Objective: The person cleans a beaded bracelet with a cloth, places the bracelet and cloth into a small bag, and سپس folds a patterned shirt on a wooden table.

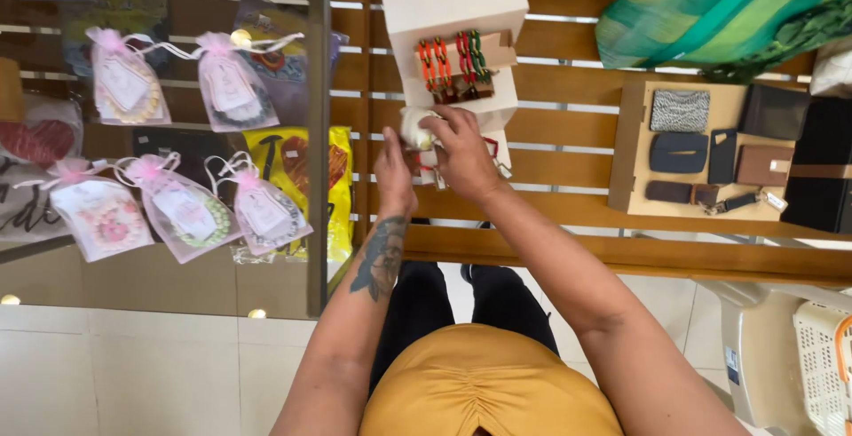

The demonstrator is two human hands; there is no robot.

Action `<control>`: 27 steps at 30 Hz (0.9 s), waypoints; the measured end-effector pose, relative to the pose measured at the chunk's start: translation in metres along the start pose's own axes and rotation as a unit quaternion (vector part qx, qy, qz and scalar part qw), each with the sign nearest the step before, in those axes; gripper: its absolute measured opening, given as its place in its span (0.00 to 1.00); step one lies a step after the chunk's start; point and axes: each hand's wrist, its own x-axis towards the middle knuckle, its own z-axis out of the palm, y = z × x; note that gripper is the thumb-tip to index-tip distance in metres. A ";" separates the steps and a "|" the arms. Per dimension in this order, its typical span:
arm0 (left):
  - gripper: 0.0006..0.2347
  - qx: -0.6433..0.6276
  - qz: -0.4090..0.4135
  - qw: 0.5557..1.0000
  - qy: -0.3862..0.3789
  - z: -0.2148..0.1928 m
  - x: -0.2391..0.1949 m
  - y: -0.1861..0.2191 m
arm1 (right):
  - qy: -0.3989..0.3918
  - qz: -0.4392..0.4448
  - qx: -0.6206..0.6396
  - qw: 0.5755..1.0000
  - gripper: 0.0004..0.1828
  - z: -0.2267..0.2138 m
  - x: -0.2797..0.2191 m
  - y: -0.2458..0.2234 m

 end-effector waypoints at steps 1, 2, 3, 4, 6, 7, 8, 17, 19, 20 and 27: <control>0.25 -0.002 0.002 1.000 -0.001 0.004 -0.008 0.013 | 0.001 -0.003 -0.001 1.000 0.34 0.006 0.004 -0.001; 0.24 -0.035 -0.053 0.998 -0.023 0.006 -0.020 0.024 | -0.012 0.040 0.022 0.999 0.33 0.012 0.002 -0.002; 0.23 -0.067 -0.108 0.991 -0.044 0.009 -0.031 0.034 | -0.025 0.082 0.046 0.995 0.32 0.018 0.001 -0.003; 0.23 -0.067 -0.110 0.991 -0.046 0.008 -0.027 0.035 | -0.024 0.084 0.045 0.995 0.32 0.017 0.001 -0.009; 0.20 -0.058 -0.033 0.997 -0.041 0.008 -0.022 0.033 | -0.124 0.072 0.130 0.981 0.34 0.013 -0.002 -0.020; 0.20 -0.058 -0.037 0.997 -0.042 0.003 -0.010 0.020 | -0.125 0.075 0.129 0.981 0.34 0.010 -0.003 -0.020; 0.21 -0.034 0.049 0.997 -0.039 -0.003 0.002 0.010 | -0.103 0.052 0.113 0.987 0.34 0.008 -0.003 -0.022; 0.26 0.095 0.117 0.988 -0.021 0.003 0.068 0.004 | -0.057 0.028 -0.049 0.997 0.31 0.052 0.013 0.002; 0.27 0.084 0.104 0.991 0.004 0.001 0.069 0.003 | -0.062 0.015 -0.093 0.994 0.30 0.064 0.020 0.007; 0.28 0.046 0.085 0.995 -0.001 0.000 0.065 0.005 | -0.069 0.024 -0.120 0.990 0.31 0.069 0.025 0.009; 0.30 0.008 0.014 0.999 -0.031 0.001 0.049 0.024 | -0.077 0.010 -0.152 0.985 0.33 0.080 0.052 0.017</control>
